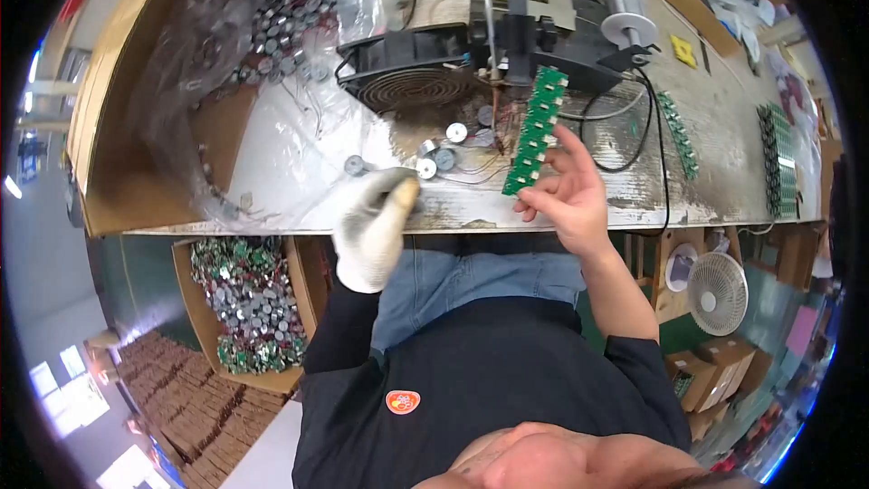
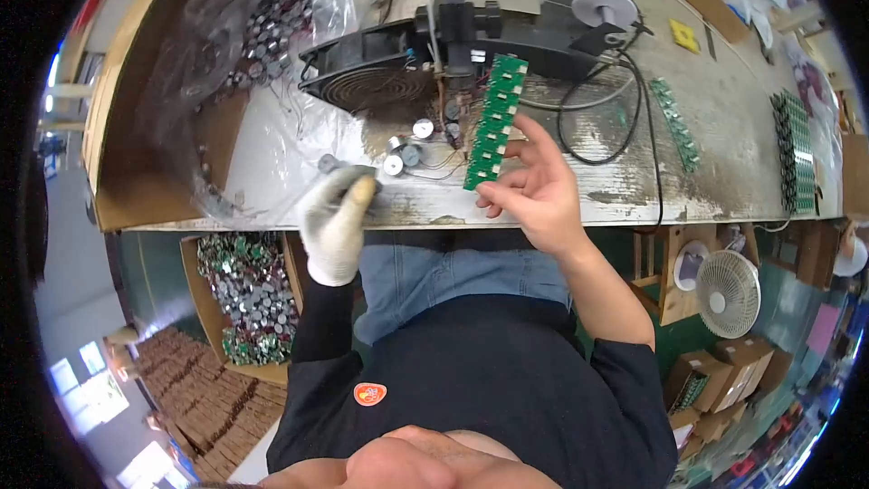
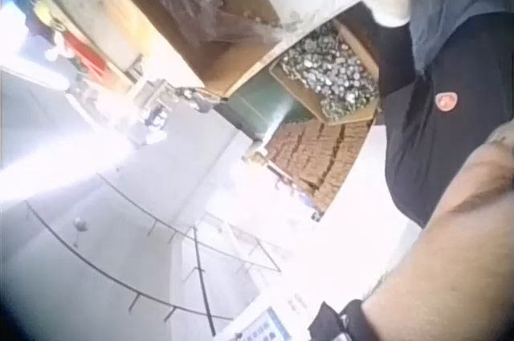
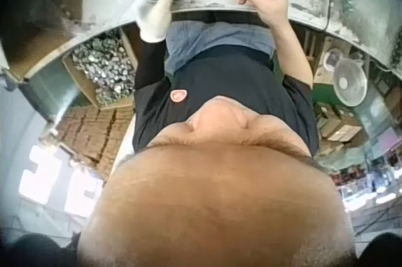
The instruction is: The person picks up a motor from a plastic bag, places it on the table, and solders its wires to a circuit board using a soldering machine. They then set the board down and pick up another motor to repeat the process.
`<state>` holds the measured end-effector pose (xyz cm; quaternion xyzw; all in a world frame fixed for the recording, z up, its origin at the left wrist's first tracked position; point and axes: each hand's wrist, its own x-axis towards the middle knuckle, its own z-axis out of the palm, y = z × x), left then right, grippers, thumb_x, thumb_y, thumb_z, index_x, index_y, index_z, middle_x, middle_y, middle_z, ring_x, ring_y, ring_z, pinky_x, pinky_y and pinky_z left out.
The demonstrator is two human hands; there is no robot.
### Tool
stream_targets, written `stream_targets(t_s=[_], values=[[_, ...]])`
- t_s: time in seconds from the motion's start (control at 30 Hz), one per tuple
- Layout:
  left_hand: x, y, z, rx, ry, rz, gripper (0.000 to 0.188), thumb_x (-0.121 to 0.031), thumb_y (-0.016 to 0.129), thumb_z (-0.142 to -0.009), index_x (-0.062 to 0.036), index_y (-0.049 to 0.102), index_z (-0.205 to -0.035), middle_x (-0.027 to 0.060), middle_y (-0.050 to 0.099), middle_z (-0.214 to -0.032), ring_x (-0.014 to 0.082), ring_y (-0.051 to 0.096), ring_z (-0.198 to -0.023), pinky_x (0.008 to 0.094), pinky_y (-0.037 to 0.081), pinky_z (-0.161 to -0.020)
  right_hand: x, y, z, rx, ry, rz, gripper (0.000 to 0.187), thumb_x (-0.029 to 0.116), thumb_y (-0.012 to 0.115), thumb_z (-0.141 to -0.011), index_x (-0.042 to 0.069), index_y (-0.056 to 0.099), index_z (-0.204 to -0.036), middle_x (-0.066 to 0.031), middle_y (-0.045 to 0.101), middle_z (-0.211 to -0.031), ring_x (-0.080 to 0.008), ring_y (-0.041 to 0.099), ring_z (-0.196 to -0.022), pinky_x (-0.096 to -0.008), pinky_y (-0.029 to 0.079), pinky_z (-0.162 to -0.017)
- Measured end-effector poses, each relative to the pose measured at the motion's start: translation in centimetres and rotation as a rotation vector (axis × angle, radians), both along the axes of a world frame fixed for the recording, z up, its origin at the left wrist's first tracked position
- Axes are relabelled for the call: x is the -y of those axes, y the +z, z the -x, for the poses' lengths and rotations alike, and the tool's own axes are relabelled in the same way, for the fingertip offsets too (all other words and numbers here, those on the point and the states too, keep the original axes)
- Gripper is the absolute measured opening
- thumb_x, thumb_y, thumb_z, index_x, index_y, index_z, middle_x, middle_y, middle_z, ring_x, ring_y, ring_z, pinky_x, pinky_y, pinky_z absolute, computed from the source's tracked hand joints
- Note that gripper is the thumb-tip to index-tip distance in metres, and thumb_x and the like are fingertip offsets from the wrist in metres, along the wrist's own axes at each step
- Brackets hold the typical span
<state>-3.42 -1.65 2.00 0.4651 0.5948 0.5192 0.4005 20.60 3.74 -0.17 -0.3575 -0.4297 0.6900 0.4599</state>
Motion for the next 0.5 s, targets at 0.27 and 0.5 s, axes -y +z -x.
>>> stream_targets(t_s=[0.27,0.5], values=[[-0.4,0.1,-3.0,0.383,-0.103,0.358,0.025,-0.012,0.061,-0.092,0.0071,0.061,-0.109,0.0119,0.066,-0.094,0.0151,0.065,-0.083,0.026,0.053,-0.075,0.1,0.2,0.7,-0.01,-0.018,0.009,0.076,-0.015,0.059,-0.08,0.004,0.025,-0.145,-0.0234,0.053,-0.121,-0.0233,0.068,-0.072,-0.0263,0.054,-0.052],[-1.2,-0.5,-3.8,0.5,-0.122,0.364,0.025,-0.012,0.059,-0.094,0.0075,0.058,-0.11,0.0132,0.067,-0.096,0.0173,0.066,-0.084,0.028,0.054,-0.076,0.1,0.3,0.4,-0.026,-0.016,0.008,0.074,-0.013,0.062,-0.081,0.003,0.028,-0.144,-0.0187,0.055,-0.114,-0.0224,0.068,-0.074,-0.0257,0.054,-0.055]])
